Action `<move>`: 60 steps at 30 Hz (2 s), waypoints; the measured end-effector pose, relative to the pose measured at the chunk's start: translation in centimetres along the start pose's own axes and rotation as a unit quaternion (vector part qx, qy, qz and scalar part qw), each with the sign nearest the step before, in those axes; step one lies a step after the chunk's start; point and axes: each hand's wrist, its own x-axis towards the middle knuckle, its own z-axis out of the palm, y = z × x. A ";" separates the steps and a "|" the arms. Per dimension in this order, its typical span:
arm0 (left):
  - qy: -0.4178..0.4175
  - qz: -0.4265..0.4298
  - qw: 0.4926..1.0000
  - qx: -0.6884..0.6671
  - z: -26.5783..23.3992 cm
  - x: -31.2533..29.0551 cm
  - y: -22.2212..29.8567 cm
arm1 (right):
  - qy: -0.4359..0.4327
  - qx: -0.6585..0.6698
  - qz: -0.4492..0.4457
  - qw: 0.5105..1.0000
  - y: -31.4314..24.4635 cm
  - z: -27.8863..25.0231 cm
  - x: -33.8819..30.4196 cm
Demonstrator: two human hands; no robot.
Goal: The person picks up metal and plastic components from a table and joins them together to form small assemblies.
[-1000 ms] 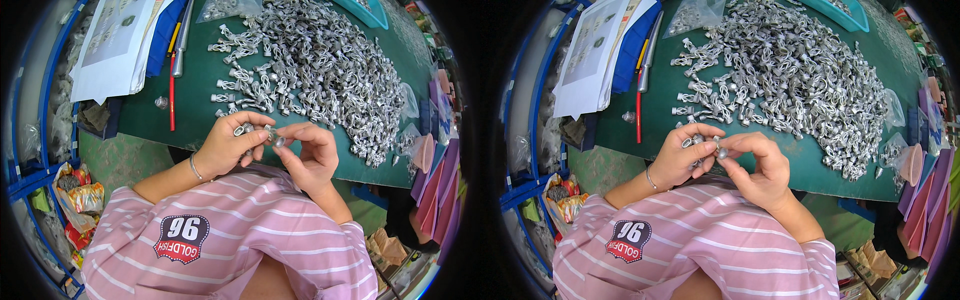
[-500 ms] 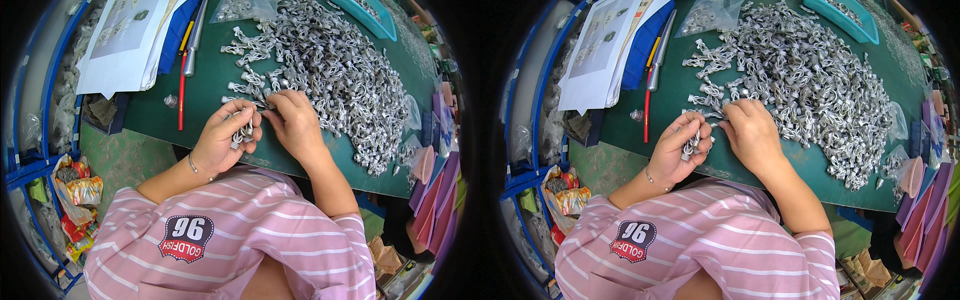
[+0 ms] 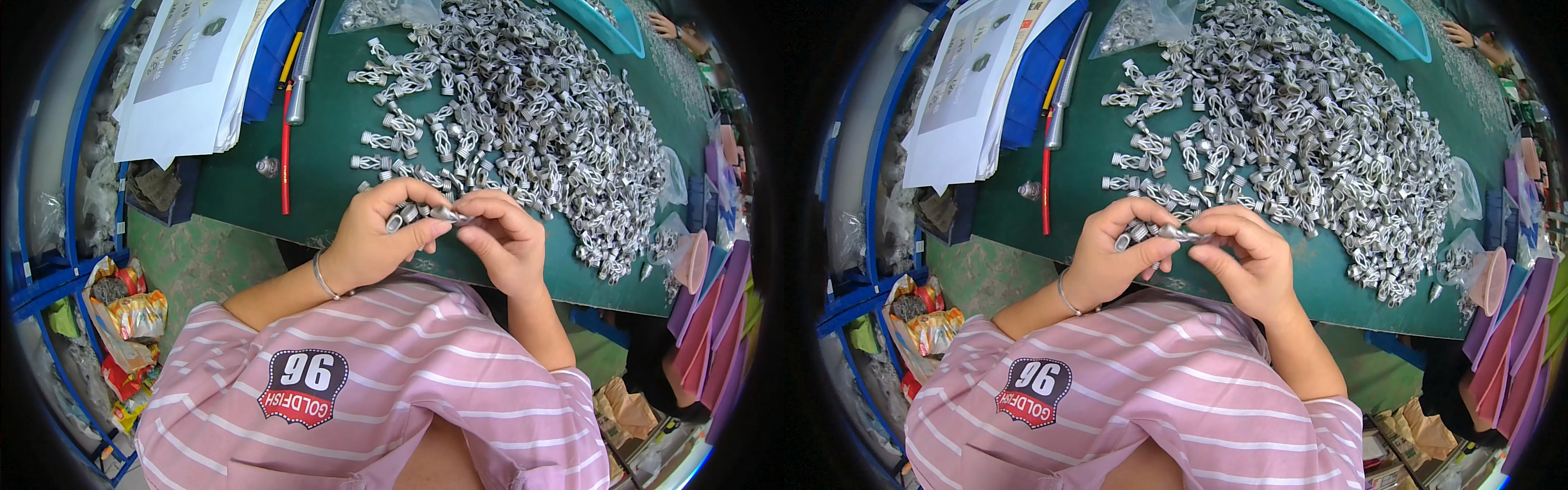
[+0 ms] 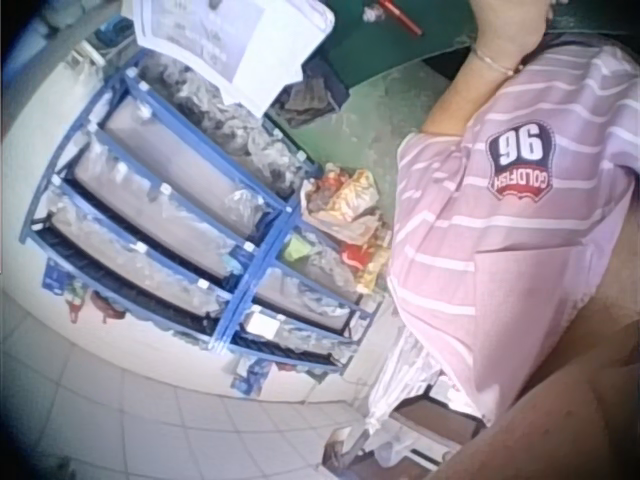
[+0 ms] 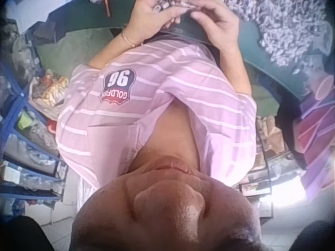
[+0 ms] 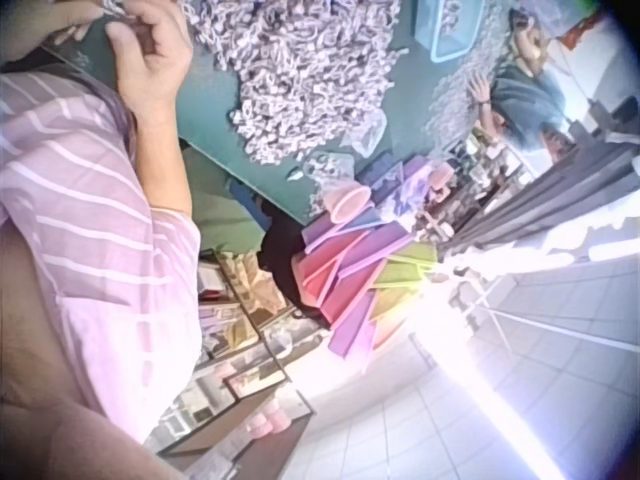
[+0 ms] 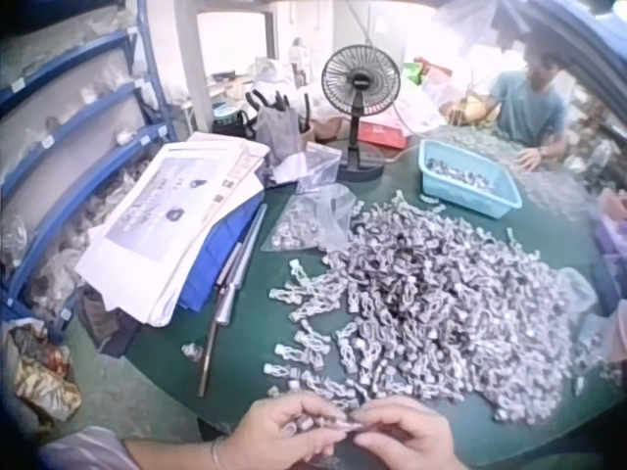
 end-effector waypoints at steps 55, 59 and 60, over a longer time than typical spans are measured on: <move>0.039 -0.127 0.991 -0.014 1.2 0.3 0.7 | 0.060 -0.334 -0.308 0.889 -0.5 -0.1 -0.2; 0.036 -0.085 0.996 -0.018 0.9 0.1 0.4 | 0.063 -0.209 -0.208 0.954 -0.5 -0.5 -0.1; 0.030 -0.088 0.996 -0.008 0.9 0.1 0.7 | 0.087 -0.097 -0.126 0.983 -0.3 -0.4 -0.4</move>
